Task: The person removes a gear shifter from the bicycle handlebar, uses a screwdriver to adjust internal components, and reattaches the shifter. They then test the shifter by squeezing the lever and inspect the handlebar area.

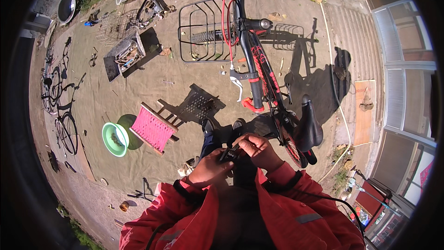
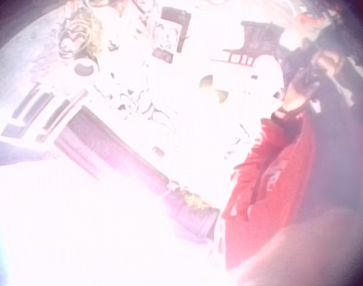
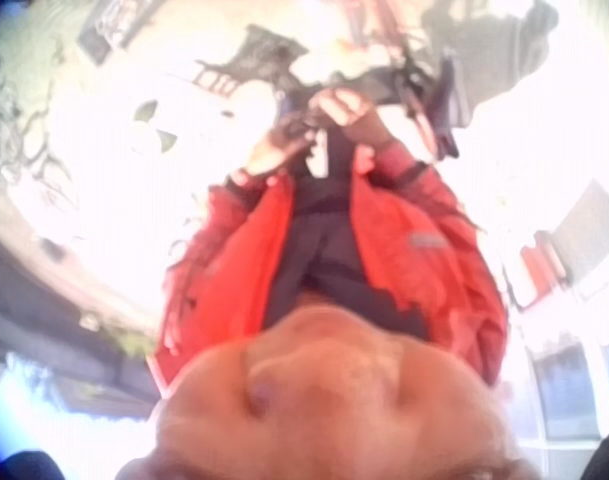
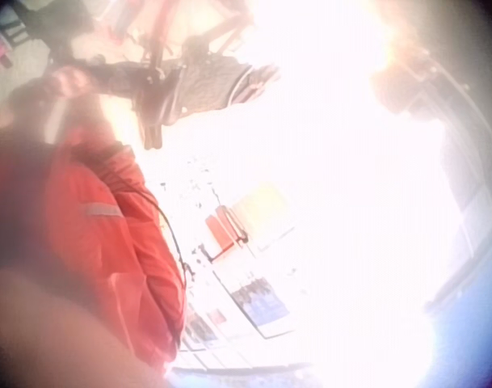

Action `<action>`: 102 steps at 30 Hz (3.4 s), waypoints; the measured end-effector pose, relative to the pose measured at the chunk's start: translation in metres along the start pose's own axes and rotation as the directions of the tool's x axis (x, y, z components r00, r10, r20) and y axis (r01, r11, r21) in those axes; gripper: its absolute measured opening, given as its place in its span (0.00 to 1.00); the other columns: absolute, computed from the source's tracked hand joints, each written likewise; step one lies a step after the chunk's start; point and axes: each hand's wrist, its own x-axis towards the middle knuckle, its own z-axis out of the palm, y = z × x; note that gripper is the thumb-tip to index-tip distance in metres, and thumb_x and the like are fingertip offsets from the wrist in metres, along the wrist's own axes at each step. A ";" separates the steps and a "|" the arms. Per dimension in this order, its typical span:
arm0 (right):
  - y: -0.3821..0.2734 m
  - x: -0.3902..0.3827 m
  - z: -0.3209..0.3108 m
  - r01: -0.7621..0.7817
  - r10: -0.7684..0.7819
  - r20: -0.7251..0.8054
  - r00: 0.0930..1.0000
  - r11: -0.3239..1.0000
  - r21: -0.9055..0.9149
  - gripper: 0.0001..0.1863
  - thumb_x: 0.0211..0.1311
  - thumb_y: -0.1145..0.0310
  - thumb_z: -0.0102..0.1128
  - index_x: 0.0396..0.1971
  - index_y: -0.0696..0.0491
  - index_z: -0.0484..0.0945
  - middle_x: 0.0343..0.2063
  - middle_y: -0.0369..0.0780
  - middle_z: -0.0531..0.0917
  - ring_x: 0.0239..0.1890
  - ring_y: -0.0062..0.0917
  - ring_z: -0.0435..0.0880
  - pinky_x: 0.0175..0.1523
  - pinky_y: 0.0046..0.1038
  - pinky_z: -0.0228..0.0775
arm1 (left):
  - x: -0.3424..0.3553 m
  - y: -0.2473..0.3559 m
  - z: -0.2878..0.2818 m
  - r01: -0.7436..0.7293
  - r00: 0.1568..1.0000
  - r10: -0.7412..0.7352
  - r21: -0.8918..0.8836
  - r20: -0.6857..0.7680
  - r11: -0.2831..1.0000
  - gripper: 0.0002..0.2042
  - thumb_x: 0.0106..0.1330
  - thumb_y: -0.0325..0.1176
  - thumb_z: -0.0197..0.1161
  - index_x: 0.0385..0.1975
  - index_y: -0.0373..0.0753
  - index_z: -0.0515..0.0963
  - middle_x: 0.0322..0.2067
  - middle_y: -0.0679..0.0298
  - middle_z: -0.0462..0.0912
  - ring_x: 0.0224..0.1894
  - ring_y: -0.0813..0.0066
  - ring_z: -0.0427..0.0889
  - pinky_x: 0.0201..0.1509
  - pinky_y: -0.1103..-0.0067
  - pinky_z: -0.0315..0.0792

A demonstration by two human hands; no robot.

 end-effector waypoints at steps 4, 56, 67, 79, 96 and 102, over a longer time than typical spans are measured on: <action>0.002 -0.002 -0.003 -0.021 0.021 -0.014 1.000 1.000 0.021 0.15 0.78 0.62 0.51 0.41 0.55 0.84 0.35 0.35 0.86 0.35 0.16 0.82 0.42 0.21 0.75 | 0.000 0.005 0.005 0.014 1.000 -0.014 0.002 -0.011 1.000 0.19 0.71 0.28 0.63 0.58 0.30 0.69 0.36 0.62 0.83 0.32 0.76 0.84 0.36 0.77 0.80; -0.010 -0.002 -0.026 -0.187 0.177 0.062 0.982 0.902 0.389 0.04 0.67 0.66 0.56 0.37 0.49 0.74 0.36 0.33 0.80 0.35 0.15 0.77 0.41 0.18 0.66 | 0.014 0.016 0.033 0.086 0.996 -0.085 -0.171 0.015 0.981 0.18 0.73 0.31 0.62 0.59 0.34 0.68 0.34 0.66 0.82 0.34 0.81 0.81 0.39 0.80 0.77; -0.015 -0.002 -0.025 0.043 -0.051 0.221 0.974 0.998 0.039 0.18 0.48 0.77 0.74 0.32 0.49 0.71 0.44 0.35 0.74 0.47 0.19 0.73 0.54 0.24 0.66 | 0.017 -0.007 0.022 0.044 0.999 -0.036 -0.338 0.031 0.940 0.24 0.73 0.39 0.59 0.63 0.32 0.65 0.48 0.57 0.80 0.47 0.69 0.82 0.50 0.73 0.77; -0.014 -0.002 -0.023 0.275 -0.228 0.212 0.950 0.934 -0.229 0.16 0.51 0.74 0.76 0.37 0.52 0.77 0.51 0.39 0.77 0.53 0.25 0.77 0.57 0.30 0.72 | 0.012 0.014 0.030 0.001 1.000 0.005 -0.269 0.020 0.963 0.26 0.77 0.37 0.54 0.68 0.28 0.60 0.58 0.56 0.74 0.56 0.66 0.78 0.61 0.73 0.71; -0.007 -0.008 -0.016 -0.142 0.153 -0.060 0.986 0.978 0.155 0.08 0.75 0.68 0.53 0.41 0.55 0.79 0.39 0.35 0.84 0.46 0.19 0.81 0.56 0.24 0.72 | 0.011 0.001 0.022 0.035 0.992 -0.017 -0.141 0.125 0.989 0.23 0.76 0.31 0.54 0.66 0.30 0.61 0.50 0.58 0.79 0.49 0.70 0.82 0.55 0.73 0.76; -0.004 -0.009 -0.020 -0.158 0.166 -0.068 0.984 0.982 0.104 0.09 0.76 0.68 0.52 0.40 0.56 0.80 0.37 0.34 0.84 0.44 0.17 0.81 0.53 0.24 0.72 | 0.010 -0.006 0.019 0.028 0.996 -0.017 -0.128 0.091 0.991 0.24 0.77 0.41 0.58 0.64 0.32 0.67 0.44 0.70 0.76 0.47 0.84 0.72 0.53 0.82 0.68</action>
